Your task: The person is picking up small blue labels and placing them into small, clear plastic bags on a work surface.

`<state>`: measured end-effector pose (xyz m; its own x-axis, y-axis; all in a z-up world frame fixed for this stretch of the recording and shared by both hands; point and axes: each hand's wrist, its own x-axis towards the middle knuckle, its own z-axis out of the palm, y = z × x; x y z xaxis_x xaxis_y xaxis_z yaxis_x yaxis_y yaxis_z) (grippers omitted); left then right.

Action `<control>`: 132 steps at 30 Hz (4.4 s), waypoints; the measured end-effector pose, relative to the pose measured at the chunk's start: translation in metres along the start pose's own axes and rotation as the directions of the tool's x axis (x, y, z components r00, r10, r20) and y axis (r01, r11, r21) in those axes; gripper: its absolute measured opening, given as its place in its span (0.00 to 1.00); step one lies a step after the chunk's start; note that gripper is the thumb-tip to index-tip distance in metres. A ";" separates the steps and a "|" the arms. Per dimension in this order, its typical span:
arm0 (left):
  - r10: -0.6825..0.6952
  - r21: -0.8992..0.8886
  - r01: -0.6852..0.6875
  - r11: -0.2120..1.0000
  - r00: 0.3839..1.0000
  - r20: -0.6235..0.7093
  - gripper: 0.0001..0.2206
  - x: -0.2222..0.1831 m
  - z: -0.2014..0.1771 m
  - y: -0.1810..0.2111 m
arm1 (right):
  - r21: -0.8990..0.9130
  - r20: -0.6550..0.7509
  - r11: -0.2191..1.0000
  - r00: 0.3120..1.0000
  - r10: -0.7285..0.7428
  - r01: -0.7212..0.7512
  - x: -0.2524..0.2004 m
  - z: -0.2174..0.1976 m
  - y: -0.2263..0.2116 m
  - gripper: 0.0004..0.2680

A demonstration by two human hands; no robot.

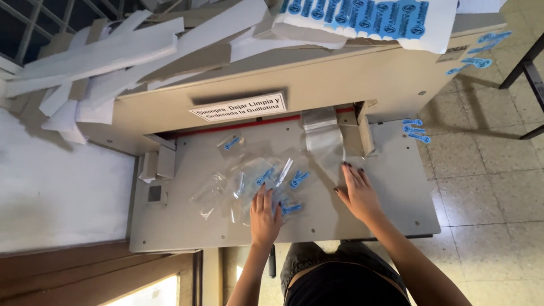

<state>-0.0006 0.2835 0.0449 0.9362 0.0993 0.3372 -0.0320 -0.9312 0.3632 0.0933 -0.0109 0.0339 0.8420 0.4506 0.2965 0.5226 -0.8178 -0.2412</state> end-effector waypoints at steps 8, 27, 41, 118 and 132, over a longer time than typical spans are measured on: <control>0.083 0.047 -0.076 0.996 0.984 -0.159 0.21 0.055 0.030 -0.034 | -0.087 -0.060 0.980 0.983 0.175 -0.180 -0.094 -0.010 -0.011 0.30; 0.532 -0.219 -0.611 0.761 0.393 0.750 0.31 0.029 0.087 0.183 | 0.450 -0.087 0.792 0.862 0.499 -0.413 -0.215 -0.032 0.042 0.10; 0.085 -0.607 0.128 0.784 0.947 0.308 0.05 -0.038 0.097 0.260 | 0.298 0.029 0.910 0.956 0.293 -0.288 -0.135 -0.103 0.065 0.19; -0.231 -0.339 0.365 0.867 0.897 0.376 0.02 -0.064 0.132 0.238 | 0.391 0.500 0.860 0.860 0.101 -0.328 -0.116 -0.049 0.099 0.11; -0.193 -0.175 0.289 0.941 0.885 0.424 0.02 -0.063 0.140 0.242 | 0.363 0.505 0.868 0.854 0.122 -0.339 -0.119 -0.044 0.098 0.11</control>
<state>-0.0188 0.0024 -0.0098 0.9830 0.1191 -0.1397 0.1793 -0.7864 0.5911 0.0383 -0.1610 0.0158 0.8506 0.4663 -0.2432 0.2170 -0.7324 -0.6454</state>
